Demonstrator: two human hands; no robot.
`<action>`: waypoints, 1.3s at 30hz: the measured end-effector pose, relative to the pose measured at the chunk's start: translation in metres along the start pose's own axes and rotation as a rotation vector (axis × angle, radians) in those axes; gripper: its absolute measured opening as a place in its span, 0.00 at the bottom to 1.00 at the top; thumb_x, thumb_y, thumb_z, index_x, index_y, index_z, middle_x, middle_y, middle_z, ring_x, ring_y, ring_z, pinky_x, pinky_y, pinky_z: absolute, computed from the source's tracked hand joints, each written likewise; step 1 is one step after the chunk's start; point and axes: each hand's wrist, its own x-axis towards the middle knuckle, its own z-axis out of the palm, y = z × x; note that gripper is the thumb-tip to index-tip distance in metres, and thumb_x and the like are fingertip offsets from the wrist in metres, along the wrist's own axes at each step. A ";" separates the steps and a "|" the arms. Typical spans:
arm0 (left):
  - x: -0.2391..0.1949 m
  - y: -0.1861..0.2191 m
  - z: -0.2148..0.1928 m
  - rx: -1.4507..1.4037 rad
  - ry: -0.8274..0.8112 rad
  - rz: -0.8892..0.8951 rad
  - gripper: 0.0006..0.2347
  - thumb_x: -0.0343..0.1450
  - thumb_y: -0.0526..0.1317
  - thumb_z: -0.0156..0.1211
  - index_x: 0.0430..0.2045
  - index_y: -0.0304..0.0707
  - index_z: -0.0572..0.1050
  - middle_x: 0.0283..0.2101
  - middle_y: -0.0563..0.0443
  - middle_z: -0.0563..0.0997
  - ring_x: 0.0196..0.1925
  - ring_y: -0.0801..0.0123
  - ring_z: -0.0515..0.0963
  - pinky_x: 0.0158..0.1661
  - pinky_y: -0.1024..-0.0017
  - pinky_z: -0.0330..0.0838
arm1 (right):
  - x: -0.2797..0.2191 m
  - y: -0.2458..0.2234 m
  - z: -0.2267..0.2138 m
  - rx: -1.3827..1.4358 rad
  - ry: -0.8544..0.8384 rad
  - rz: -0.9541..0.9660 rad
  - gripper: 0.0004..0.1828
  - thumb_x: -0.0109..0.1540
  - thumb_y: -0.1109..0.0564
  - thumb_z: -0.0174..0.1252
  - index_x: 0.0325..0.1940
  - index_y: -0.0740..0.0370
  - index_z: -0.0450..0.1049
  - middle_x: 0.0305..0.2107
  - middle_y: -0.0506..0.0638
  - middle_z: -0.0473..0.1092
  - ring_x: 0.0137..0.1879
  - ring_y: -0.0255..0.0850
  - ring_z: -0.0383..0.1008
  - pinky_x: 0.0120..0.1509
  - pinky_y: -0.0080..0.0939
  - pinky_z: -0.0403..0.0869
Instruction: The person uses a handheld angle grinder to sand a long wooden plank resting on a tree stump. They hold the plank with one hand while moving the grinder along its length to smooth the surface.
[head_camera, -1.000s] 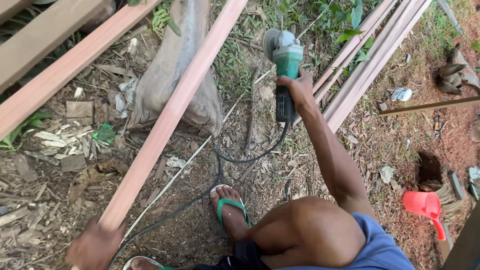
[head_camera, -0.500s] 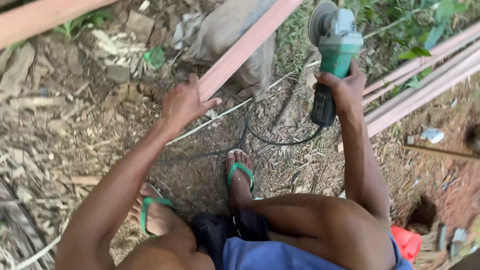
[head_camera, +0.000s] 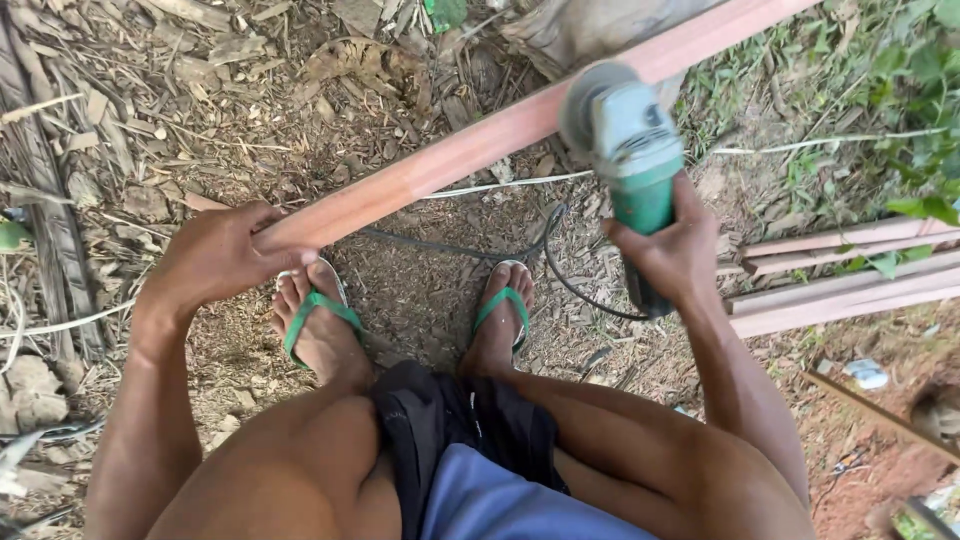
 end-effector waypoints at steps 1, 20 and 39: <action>-0.002 0.001 0.006 -0.007 0.006 0.000 0.25 0.78 0.69 0.72 0.51 0.48 0.86 0.29 0.54 0.85 0.25 0.67 0.78 0.29 0.65 0.68 | 0.001 -0.003 0.007 -0.006 0.000 -0.007 0.43 0.61 0.50 0.86 0.77 0.62 0.77 0.53 0.56 0.85 0.49 0.47 0.84 0.52 0.50 0.87; 0.041 -0.066 0.095 0.061 0.371 0.325 0.27 0.80 0.69 0.70 0.34 0.52 0.64 0.22 0.64 0.57 0.21 0.74 0.57 0.20 0.72 0.64 | 0.013 -0.013 0.040 -0.080 -0.096 -0.118 0.38 0.62 0.50 0.84 0.72 0.66 0.78 0.44 0.57 0.83 0.39 0.48 0.83 0.41 0.47 0.86; 0.029 -0.068 0.075 0.143 0.223 0.165 0.28 0.74 0.66 0.80 0.53 0.44 0.84 0.18 0.63 0.70 0.19 0.73 0.70 0.21 0.70 0.80 | 0.053 0.019 0.001 -0.131 0.071 -0.033 0.33 0.61 0.48 0.85 0.63 0.57 0.75 0.41 0.53 0.81 0.36 0.43 0.79 0.34 0.45 0.81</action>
